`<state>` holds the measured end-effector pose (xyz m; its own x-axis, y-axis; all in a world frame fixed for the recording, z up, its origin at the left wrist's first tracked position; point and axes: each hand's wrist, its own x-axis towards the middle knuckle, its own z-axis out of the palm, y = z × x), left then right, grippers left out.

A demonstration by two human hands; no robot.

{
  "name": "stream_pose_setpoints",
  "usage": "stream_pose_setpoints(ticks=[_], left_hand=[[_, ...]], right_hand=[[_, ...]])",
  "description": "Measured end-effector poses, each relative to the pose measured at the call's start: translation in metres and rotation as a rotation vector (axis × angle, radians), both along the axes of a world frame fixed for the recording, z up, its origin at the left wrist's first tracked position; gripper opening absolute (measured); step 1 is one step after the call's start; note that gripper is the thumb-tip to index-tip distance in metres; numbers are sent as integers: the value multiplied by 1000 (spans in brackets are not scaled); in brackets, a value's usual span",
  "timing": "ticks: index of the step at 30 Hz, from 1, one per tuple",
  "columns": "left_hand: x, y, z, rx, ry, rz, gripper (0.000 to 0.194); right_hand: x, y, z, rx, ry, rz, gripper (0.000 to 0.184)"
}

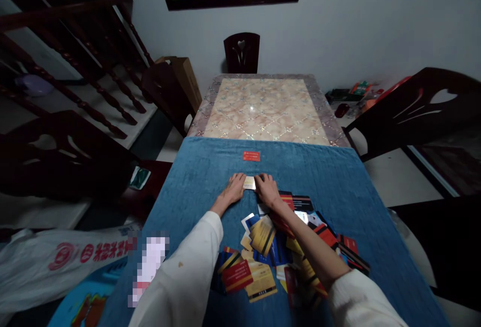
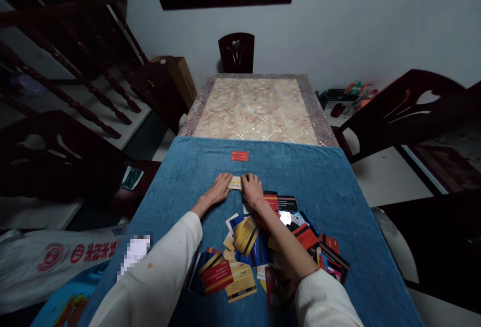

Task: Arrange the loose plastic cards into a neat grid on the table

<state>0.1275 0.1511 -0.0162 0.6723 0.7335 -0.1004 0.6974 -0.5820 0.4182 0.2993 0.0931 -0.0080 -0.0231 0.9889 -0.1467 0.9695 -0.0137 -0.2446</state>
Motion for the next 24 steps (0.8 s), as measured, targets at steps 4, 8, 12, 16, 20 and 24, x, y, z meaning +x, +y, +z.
stream_pose_setpoints(ticks=[4, 8, 12, 16, 20, 24], left_hand=[[0, -3, 3, -40, 35, 19, 50], [1, -6, 5, -52, 62, 33, 50], [0, -8, 5, -46, 60, 49, 54], [-2, -8, 3, -45, 48, 54, 57], [-2, -6, 0, -69, 38, 67, 58], [-2, -5, -2, -79, 35, 88, 60]], right_hand=[[0, -3, -5, -27, 13, -16, 53], [1, -5, -7, -27, 26, -16, 54], [3, -5, -8, -40, 28, -23, 53], [5, -5, -11, -35, 44, -33, 54], [6, -6, -14, -24, 60, -30, 53], [7, -6, -14, -24, 66, -33, 53]])
